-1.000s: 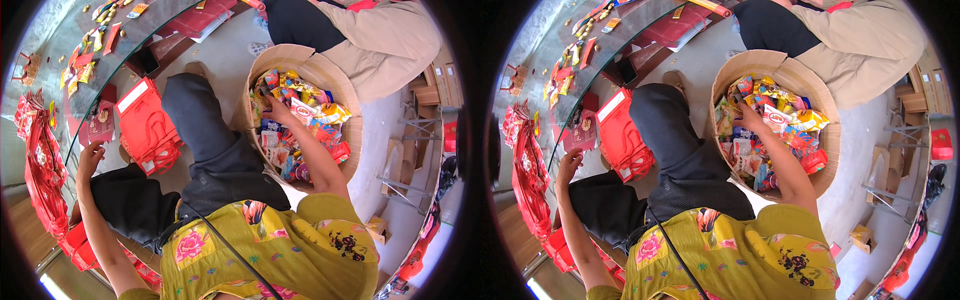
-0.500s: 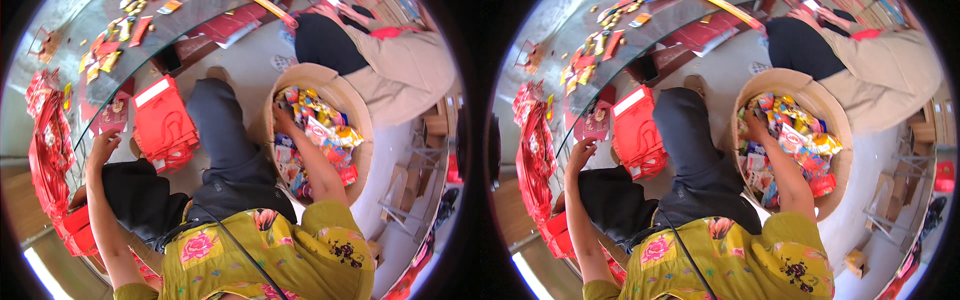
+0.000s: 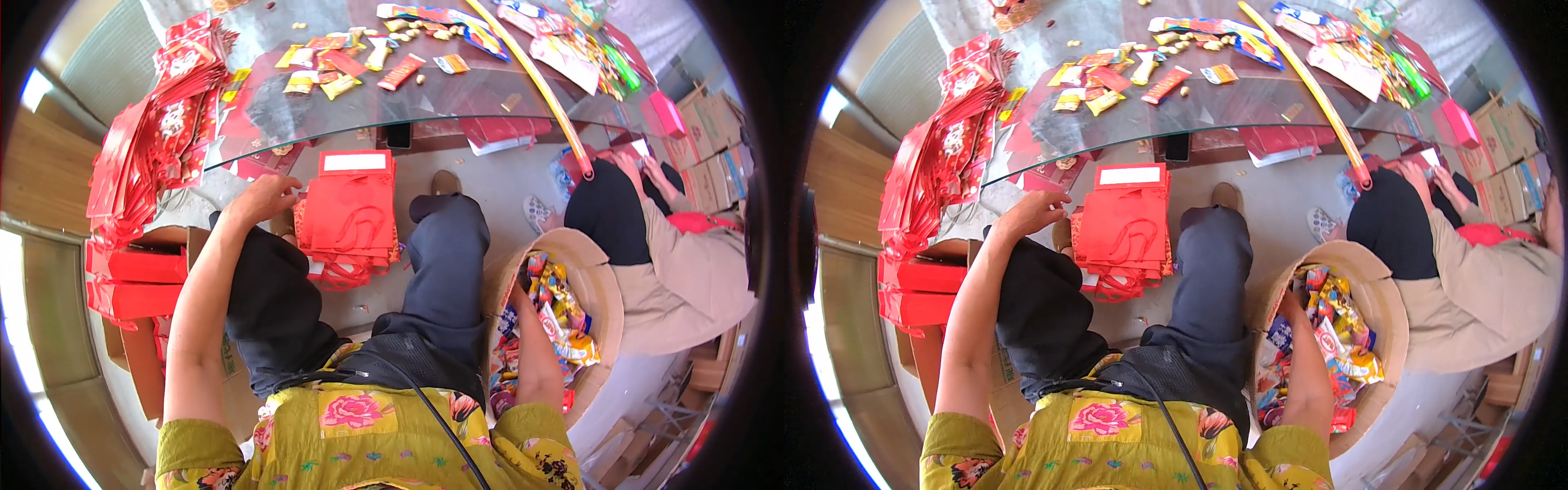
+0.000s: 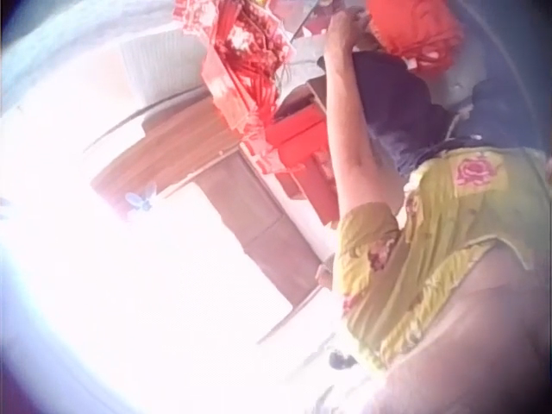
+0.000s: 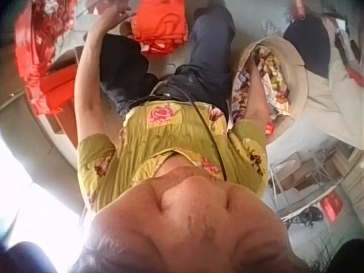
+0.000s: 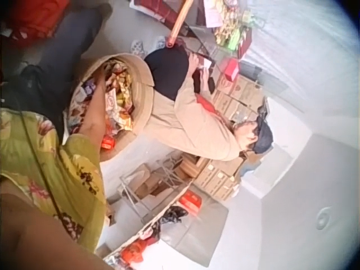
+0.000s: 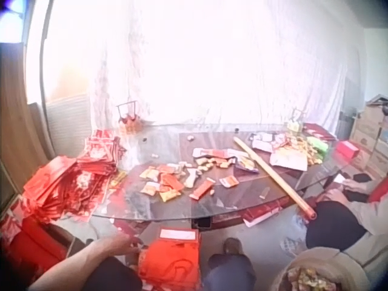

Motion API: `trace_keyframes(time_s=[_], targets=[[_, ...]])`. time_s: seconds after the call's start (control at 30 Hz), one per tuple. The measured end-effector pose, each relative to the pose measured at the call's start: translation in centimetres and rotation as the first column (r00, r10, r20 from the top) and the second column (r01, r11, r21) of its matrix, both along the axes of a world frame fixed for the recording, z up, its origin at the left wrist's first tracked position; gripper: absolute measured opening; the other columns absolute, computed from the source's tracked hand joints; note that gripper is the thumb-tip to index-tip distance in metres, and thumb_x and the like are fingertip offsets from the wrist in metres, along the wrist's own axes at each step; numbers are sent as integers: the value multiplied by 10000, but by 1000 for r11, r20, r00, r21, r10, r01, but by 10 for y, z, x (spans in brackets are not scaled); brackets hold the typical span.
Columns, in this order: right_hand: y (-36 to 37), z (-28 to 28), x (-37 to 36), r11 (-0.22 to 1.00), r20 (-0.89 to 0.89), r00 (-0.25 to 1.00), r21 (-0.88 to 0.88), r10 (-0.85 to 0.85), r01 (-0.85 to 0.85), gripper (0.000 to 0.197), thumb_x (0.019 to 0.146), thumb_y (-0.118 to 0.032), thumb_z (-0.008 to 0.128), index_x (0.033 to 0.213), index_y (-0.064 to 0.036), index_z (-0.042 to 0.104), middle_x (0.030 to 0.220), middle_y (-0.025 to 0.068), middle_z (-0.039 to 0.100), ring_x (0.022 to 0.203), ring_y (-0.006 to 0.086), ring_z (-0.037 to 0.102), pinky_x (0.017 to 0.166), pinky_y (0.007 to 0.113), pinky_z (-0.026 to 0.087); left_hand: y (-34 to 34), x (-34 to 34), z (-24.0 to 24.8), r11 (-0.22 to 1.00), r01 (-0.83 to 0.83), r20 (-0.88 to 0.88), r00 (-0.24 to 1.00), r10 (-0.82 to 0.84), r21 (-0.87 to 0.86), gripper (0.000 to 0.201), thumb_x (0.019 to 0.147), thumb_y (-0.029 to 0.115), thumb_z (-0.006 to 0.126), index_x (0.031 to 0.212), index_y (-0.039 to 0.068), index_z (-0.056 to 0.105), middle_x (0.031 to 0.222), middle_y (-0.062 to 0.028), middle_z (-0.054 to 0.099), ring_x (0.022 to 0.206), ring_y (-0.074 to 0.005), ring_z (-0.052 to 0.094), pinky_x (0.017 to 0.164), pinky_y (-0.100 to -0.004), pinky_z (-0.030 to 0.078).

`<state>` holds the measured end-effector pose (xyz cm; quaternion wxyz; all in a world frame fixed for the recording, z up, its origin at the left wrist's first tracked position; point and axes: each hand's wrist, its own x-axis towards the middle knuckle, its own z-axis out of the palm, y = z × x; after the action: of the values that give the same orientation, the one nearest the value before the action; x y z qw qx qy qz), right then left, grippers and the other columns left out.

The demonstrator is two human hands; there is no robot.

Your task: Packing snacks and candies into decorative red gift bags.

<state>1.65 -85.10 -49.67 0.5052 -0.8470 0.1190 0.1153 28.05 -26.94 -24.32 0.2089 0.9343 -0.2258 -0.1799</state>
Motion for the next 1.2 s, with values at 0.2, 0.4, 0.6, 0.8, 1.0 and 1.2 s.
trace_keyframes(time_s=[0.2,0.4,0.6,0.8,1.0,1.2], targets=[[4,1,-11,972,-14,1000,-235,-7,3,604,789,-227,719,1289,-28,443,1148,226,545,1082,364,537,916,417,415,7,-4,1,1000,-21,28,999,20,22,339,833,184,632,1134,28,638,973,-171,699,902,-334,671,781,-401,523],[6,0,-37,902,-6,997,-427,-72,62,468,818,-265,684,1198,-34,538,1003,245,610,967,400,599,827,443,463,10,-9,1,1000,-30,60,998,31,-8,337,857,233,627,1144,56,645,984,-185,693,958,-354,651,805,-426,518],[13,19,-58,728,168,937,-592,-308,345,347,845,-271,662,1088,-25,635,884,225,684,839,348,671,765,426,507,9,-13,5,1000,-8,83,996,10,-18,329,842,222,629,1137,78,654,947,-173,698,923,-359,653,796,-432,519],[-10,89,-56,454,16,463,230,-886,861,539,866,-274,705,1290,-17,492,1065,112,639,863,231,647,658,356,550,12,-21,6,1000,6,141,990,-5,-8,317,847,197,624,1121,39,645,984,-190,688,933,-363,649,798,-435,510],[-10,231,-14,262,43,282,520,-958,813,487,929,-300,626,1340,-90,471,1273,107,553,1077,264,597,805,403,567,13,-21,3,999,33,163,986,-26,-37,320,852,214,628,1112,29,645,1020,-189,673,961,-376,627,815,-447,499],[13,305,79,322,-14,538,789,-843,524,312,974,-292,556,1244,-136,548,1093,8,643,886,139,594,637,284,444,11,-20,2,1000,19,151,988,-16,-19,333,832,193,610,1124,37,648,1046,-189,666,986,-364,626,841,-440,499]])
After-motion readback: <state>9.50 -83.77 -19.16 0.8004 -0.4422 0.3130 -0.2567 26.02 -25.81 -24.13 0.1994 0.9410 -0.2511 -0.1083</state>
